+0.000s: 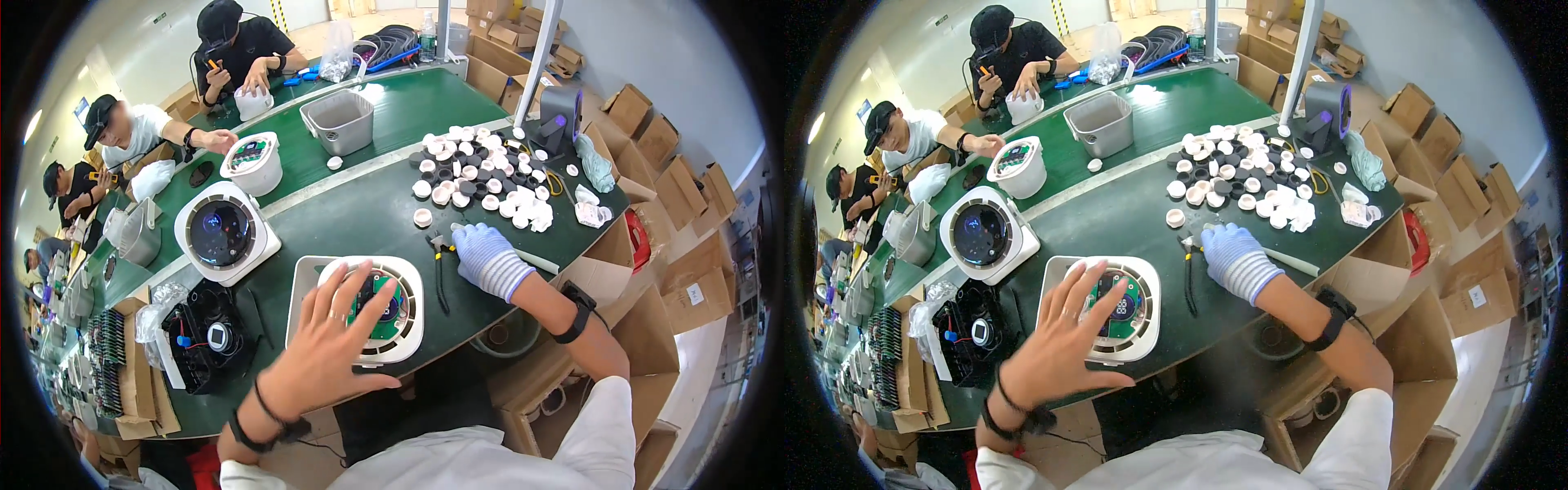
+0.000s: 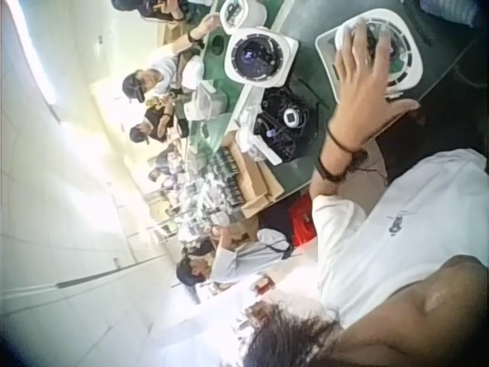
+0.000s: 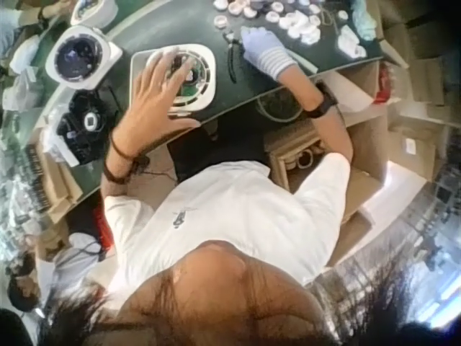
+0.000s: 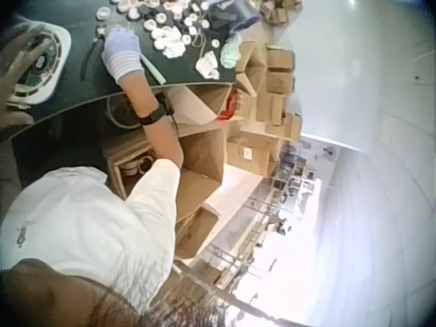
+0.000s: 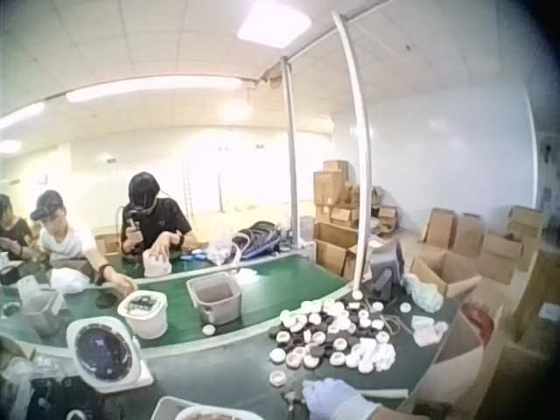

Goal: Assembling and testing electronic components of a humidifier or fan at a factory assembly line.

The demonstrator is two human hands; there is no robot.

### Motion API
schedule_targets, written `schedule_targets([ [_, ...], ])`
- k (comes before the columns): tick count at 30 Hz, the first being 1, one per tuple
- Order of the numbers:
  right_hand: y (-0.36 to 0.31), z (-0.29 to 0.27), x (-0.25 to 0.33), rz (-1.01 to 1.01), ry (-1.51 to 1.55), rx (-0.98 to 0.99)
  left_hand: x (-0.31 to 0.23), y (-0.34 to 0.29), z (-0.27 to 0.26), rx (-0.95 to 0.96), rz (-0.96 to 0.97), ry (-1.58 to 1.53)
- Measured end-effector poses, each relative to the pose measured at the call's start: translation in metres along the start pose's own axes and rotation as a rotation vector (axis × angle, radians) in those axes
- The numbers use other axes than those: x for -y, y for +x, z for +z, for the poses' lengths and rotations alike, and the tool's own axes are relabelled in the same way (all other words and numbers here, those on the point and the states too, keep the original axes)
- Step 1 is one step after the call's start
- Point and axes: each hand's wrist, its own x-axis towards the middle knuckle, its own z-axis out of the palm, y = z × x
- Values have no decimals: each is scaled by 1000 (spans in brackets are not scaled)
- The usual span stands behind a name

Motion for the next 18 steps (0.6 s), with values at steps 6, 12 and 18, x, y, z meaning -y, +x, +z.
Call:
schedule_targets([
  [6, -23, -16, 13, 60, 333, -344, 43, 20, 12, 58, 77, -42],
  [12, -61, -30, 35, 51, 866, -468, 35, 3, 15, 47, -9, 39],
  [18, -59, -63, 55, 177, 1105, -177, 36, 3, 20, -14, 1, -27],
])
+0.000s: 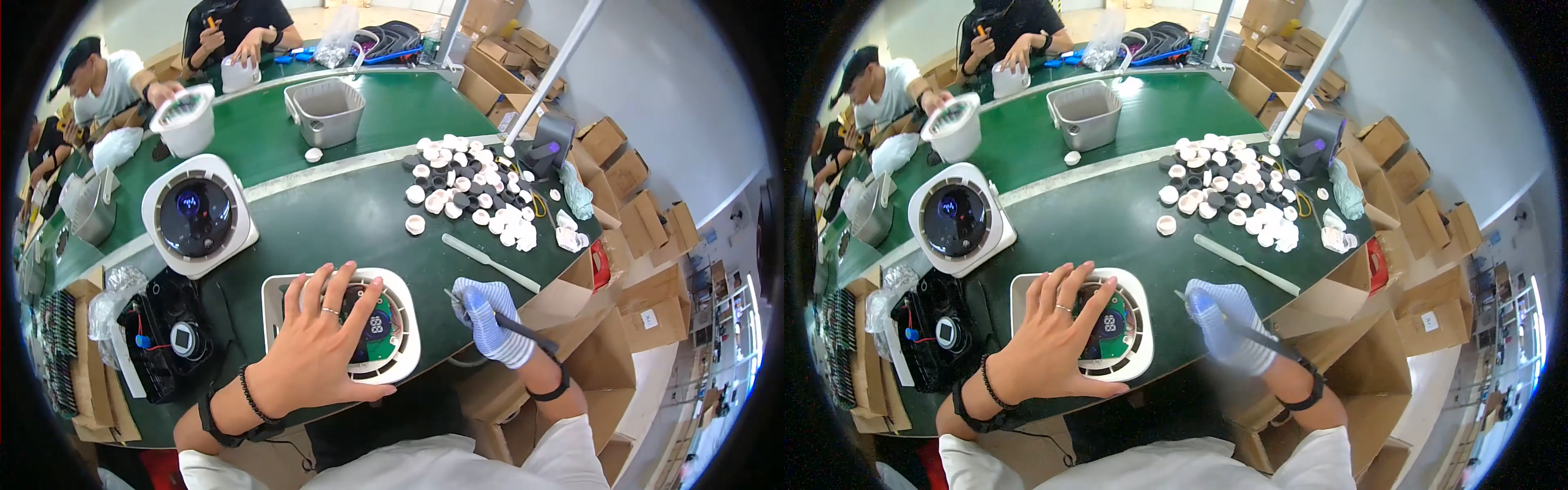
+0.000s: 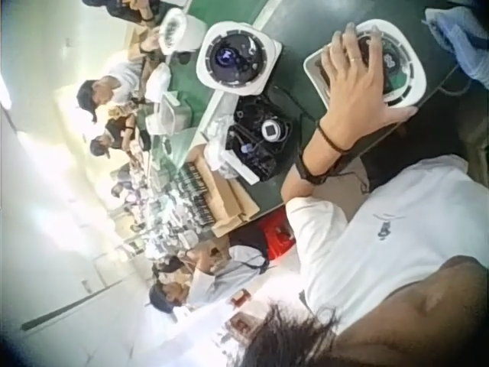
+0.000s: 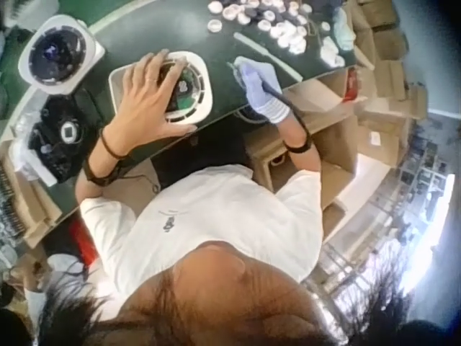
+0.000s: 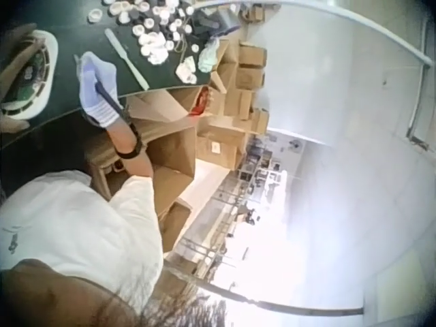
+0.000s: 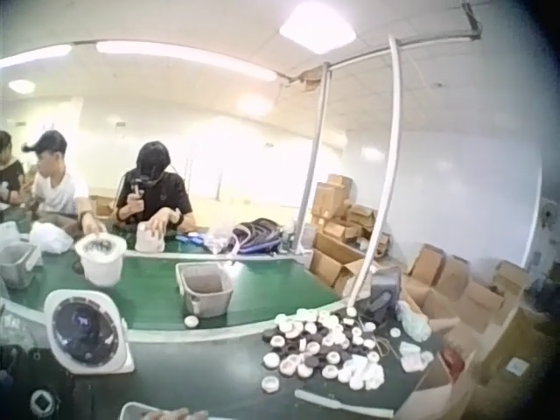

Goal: Assembling and testing electronic components of a humidifier or fan at a factory assembly line.

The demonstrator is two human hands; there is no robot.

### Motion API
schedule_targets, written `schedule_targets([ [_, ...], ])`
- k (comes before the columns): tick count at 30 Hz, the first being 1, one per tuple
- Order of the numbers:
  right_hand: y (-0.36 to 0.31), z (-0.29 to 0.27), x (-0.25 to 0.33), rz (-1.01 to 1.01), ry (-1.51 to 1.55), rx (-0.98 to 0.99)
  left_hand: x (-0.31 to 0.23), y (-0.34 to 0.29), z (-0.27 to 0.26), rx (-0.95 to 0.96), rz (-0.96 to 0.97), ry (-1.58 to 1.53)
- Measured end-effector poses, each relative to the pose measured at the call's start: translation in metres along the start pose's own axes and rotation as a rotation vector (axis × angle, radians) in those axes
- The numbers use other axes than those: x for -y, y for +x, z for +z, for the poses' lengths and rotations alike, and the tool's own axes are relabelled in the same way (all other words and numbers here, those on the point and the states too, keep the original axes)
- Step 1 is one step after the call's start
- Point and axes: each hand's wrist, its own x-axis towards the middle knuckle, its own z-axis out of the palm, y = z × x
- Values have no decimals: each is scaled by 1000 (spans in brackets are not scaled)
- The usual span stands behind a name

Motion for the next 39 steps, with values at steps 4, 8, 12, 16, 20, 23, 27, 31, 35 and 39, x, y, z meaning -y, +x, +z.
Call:
schedule_targets([
  [4, 20, -1, 51, -50, -178, 298, 6, -3, 5, -21, 2, -4],
  [8, 31, 2, 67, -46, -408, 375, 9, -5, 6, -28, 7, -33],
  [12, 38, 3, 75, -14, -475, 431, 11, -6, 5, -17, 7, -33],
  [16, 41, 4, 74, -32, -466, 485, 11, -6, 5, -20, 13, -56],
  [20, 42, -4, 80, 23, -517, 431, 11, -6, 5, -17, 9, -60],
  [23, 43, -3, 78, -9, -445, 438, 12, -5, 5, 3, 2, -59],
  [27, 42, -1, 72, -18, -411, 462, 11, -4, 3, 8, 9, -47],
  [31, 43, 2, 73, -54, -450, 469, 11, -5, 3, 6, 11, -53],
  [35, 43, 1, 73, -46, -462, 465, 11, -4, 3, 13, 4, -55],
  [39, 43, 1, 73, -52, -471, 485, 10, -4, 1, 20, 3, -43],
])
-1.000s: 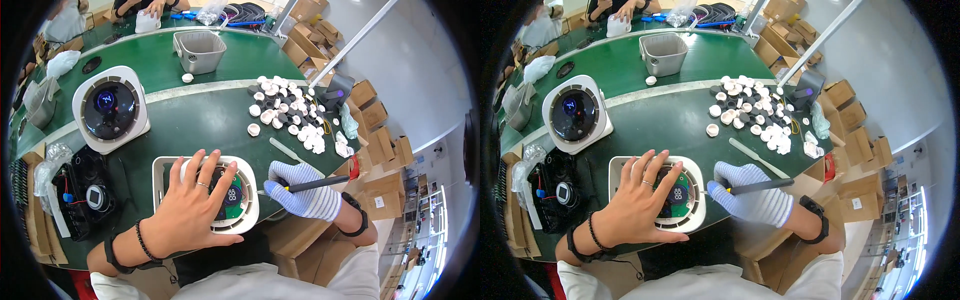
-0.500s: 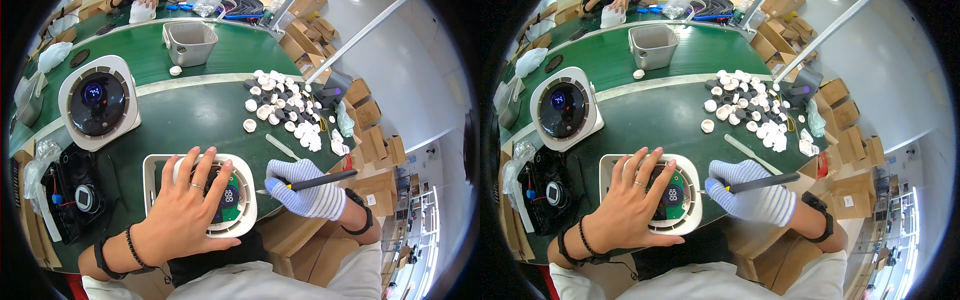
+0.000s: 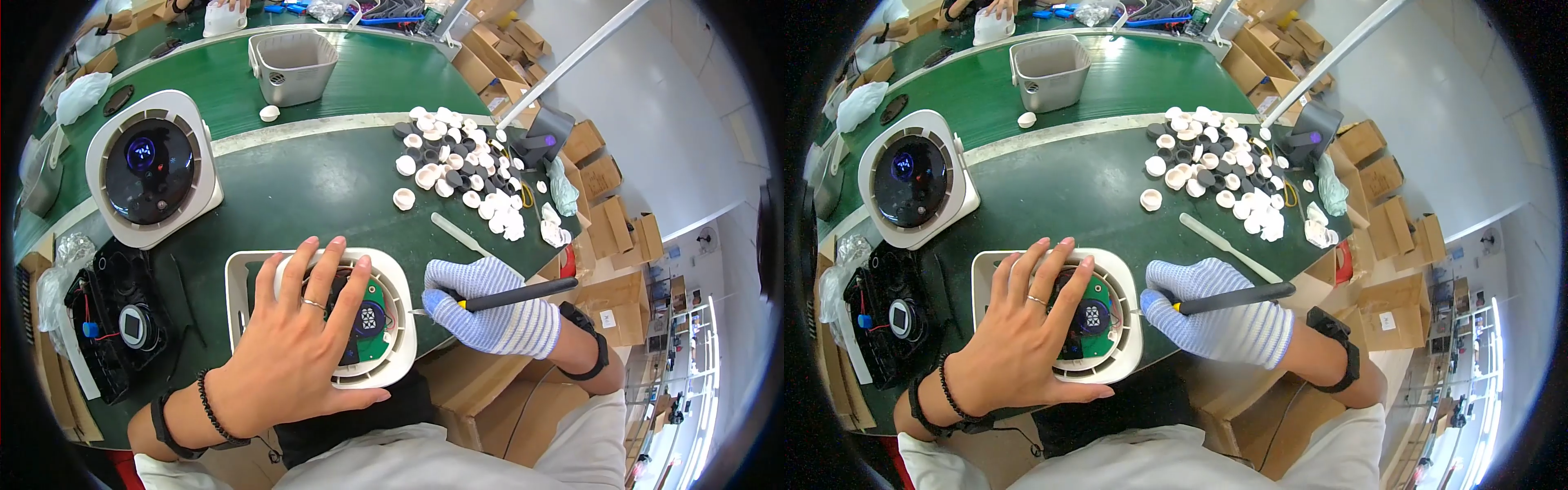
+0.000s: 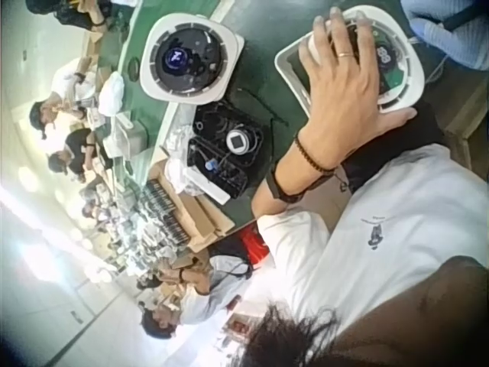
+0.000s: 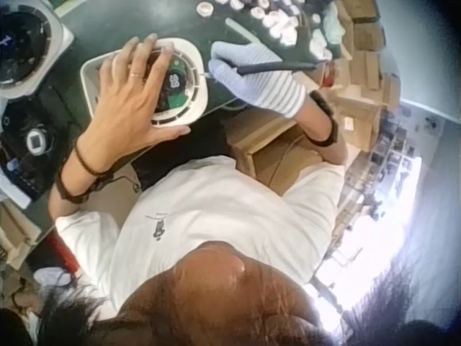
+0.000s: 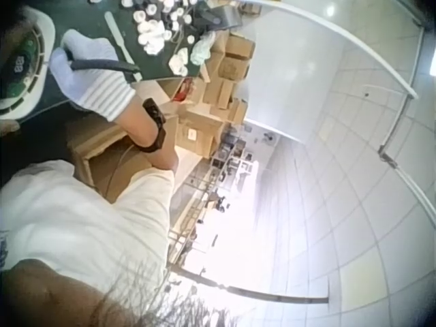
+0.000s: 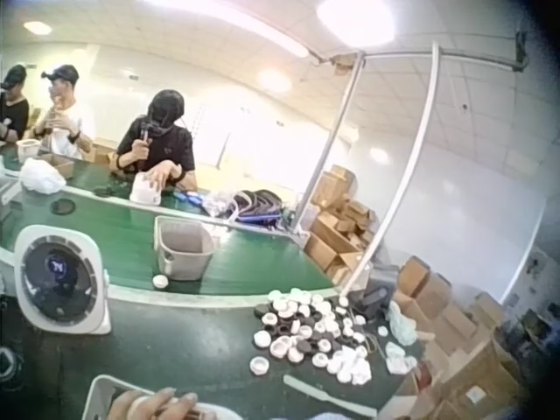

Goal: Assembling and testing electronic components of a humidifier or fan at a factory assembly line.

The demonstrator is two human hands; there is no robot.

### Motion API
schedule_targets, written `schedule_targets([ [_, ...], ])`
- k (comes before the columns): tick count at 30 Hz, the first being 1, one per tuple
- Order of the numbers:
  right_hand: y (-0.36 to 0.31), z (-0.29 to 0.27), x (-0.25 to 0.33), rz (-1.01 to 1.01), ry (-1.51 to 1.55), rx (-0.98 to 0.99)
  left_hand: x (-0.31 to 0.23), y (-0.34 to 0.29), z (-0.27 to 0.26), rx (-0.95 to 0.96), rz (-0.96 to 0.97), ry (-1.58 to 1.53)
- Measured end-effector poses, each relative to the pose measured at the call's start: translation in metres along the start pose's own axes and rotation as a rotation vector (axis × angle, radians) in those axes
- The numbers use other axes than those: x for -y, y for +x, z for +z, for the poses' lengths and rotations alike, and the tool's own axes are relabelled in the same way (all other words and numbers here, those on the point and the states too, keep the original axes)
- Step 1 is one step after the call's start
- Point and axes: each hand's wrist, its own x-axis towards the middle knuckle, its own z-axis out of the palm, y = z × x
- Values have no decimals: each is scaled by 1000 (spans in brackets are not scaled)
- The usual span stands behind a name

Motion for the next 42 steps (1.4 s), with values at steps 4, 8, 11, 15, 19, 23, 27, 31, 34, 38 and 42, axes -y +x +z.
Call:
schedule_targets([
  [4, 2, 1, 0, -37, -38, -13, 1, 0, 0, 8, -4, 0],
  [8, 1, -2, 5, -27, -91, 55, 2, 0, -1, 22, -8, -9],
  [11, 1, 0, 8, -16, -123, 83, 3, -1, 0, 22, -16, -15],
  [15, -1, 1, 7, -40, -135, 87, 2, -1, 0, 13, -15, -13],
  [19, -2, 1, 10, -30, -143, 81, 2, -1, 0, 0, -7, -22],
  [23, -1, 0, 12, -14, -147, 102, 2, -1, 1, -6, -7, -18],
  [27, 2, -2, 12, -5, -158, 114, 5, -1, 2, -15, -5, -23],
  [31, -1, 0, 14, -27, -119, 70, 4, -4, 0, -26, -2, -16],
  [34, -4, 2, 12, 1, -103, 72, 5, -2, 4, -21, 4, -22],
  [38, -7, 5, 10, -19, -90, 47, 3, -3, 4, -13, -7, -24],
  [42, -8, 3, 10, -27, -75, 42, 3, -3, 3, -11, -6, -11],
])
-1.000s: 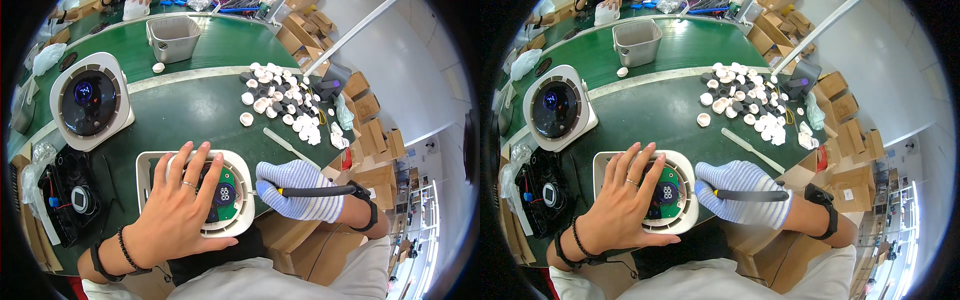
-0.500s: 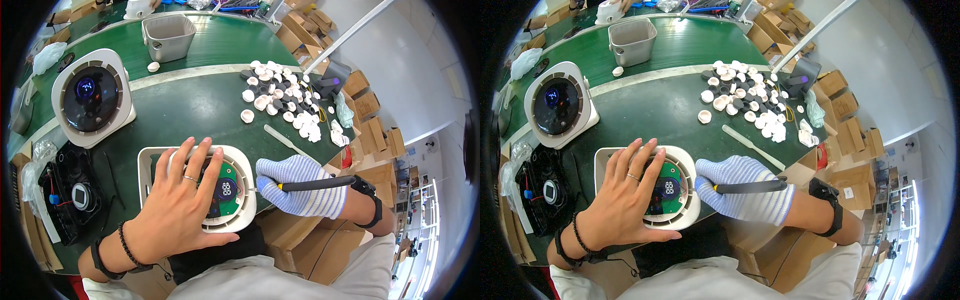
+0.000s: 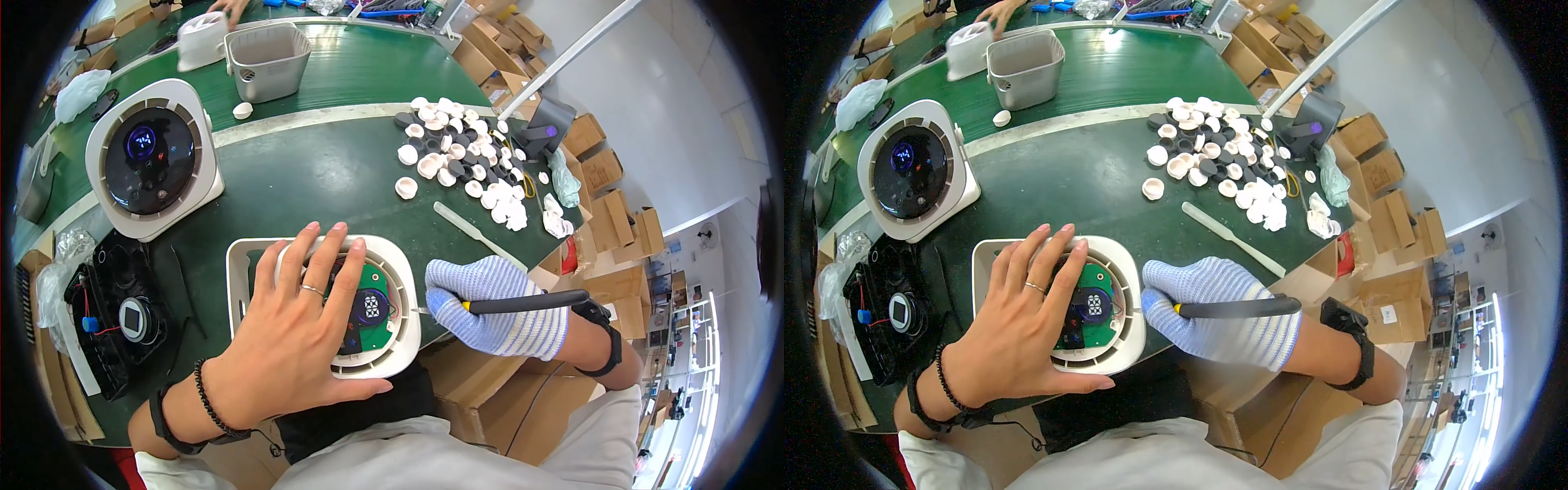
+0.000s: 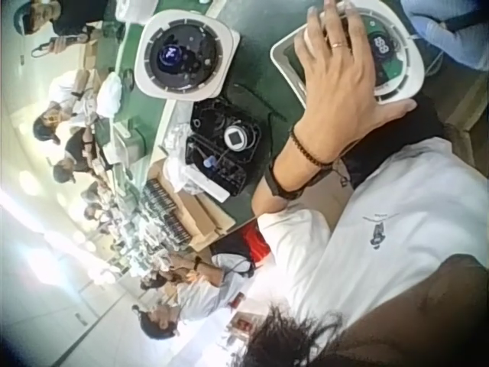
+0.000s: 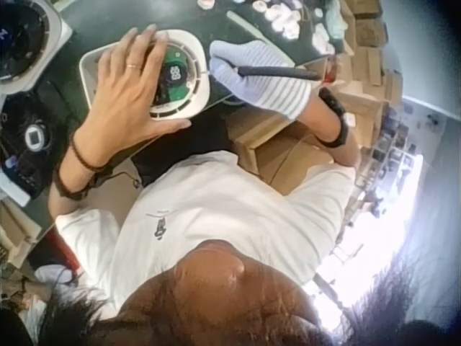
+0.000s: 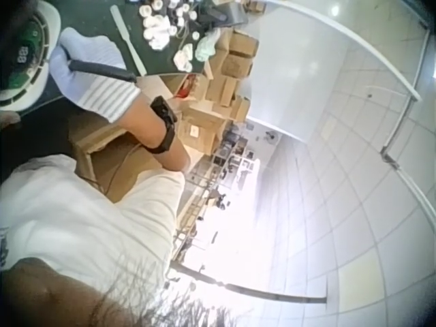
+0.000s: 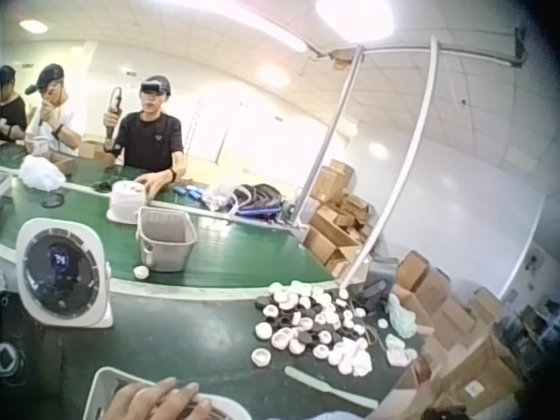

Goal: Assembling and testing electronic components of a humidifier or fan at a factory assembly line.

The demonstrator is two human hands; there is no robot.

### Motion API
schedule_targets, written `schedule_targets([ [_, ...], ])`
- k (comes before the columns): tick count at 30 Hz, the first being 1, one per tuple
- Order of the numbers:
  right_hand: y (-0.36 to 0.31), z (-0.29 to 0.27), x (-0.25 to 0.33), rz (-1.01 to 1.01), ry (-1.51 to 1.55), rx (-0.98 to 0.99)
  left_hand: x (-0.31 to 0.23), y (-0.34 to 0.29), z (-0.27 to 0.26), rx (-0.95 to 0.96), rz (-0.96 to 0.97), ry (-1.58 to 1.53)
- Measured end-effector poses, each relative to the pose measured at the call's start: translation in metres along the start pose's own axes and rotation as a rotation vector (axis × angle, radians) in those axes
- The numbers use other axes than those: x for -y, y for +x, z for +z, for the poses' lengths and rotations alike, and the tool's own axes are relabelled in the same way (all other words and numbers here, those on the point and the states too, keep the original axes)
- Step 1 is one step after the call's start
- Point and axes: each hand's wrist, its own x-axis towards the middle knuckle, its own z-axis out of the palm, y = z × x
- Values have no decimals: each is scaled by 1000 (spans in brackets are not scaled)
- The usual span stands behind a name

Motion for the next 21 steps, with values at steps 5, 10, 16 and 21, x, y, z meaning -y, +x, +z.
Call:
schedule_targets([
  [5, 2, -1, -1, 12, 5, 8, 1, 2, -1, 12, -4, 0],
  [10, 5, 1, -1, -16, -102, 34, 0, 1, -3, 22, -5, -12],
  [16, 7, -8, 8, 50, -249, 372, 20, -4, -6, 58, 58, -159],
  [21, 14, -9, 21, 92, -312, 354, 19, -3, -5, 33, 48, -200],
])
